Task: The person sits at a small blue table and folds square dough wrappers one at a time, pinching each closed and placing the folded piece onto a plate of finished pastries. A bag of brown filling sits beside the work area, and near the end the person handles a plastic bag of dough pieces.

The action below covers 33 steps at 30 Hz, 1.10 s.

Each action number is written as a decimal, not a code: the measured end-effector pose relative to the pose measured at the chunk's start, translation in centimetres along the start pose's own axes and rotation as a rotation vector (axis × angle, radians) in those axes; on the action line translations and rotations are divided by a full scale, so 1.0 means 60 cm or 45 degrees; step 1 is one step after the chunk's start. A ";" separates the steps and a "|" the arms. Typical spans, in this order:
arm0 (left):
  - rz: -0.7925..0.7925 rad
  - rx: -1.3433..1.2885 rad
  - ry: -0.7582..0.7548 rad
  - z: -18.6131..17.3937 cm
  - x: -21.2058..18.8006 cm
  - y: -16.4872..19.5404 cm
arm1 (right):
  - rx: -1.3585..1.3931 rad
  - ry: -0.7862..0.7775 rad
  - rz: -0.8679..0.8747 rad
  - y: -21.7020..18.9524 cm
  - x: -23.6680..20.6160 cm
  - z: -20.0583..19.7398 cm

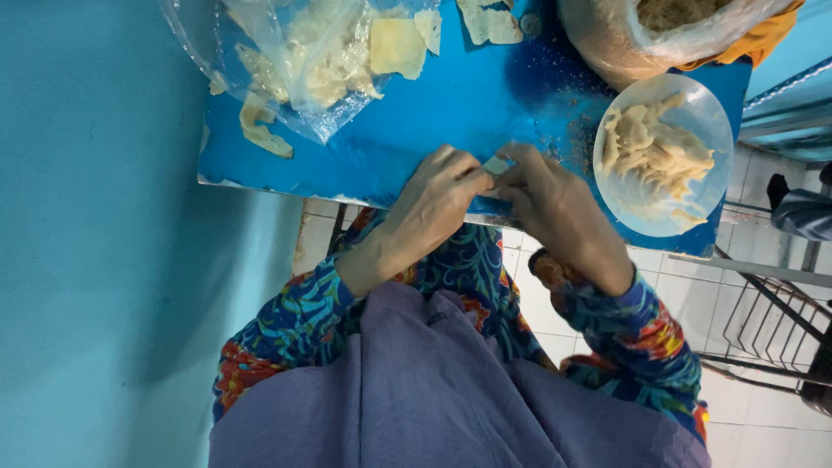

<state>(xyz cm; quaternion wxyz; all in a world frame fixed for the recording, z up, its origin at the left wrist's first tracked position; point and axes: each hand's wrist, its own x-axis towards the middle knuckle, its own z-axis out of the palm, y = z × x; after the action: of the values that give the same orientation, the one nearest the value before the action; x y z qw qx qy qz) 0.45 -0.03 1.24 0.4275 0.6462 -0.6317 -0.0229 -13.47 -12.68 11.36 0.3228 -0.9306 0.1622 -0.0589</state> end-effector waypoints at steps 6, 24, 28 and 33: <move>0.031 0.239 0.056 -0.004 -0.013 0.021 | -0.038 -0.043 0.045 0.005 0.009 -0.003; -0.114 0.028 -0.421 -0.018 0.072 -0.022 | 0.271 -0.203 -0.018 0.035 0.039 -0.014; -0.306 -0.105 -0.616 -0.025 0.082 -0.032 | 0.177 -0.138 0.087 0.028 0.025 -0.006; -0.004 0.062 -0.215 -0.026 0.030 -0.006 | -0.163 0.150 -0.219 0.015 -0.017 0.019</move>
<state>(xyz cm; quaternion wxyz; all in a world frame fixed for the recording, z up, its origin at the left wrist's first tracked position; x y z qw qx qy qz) 1.94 -0.77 2.93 0.3569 0.6531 -0.6650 -0.0626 -14.41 -12.32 9.92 0.2466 -0.9546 0.1038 -0.1307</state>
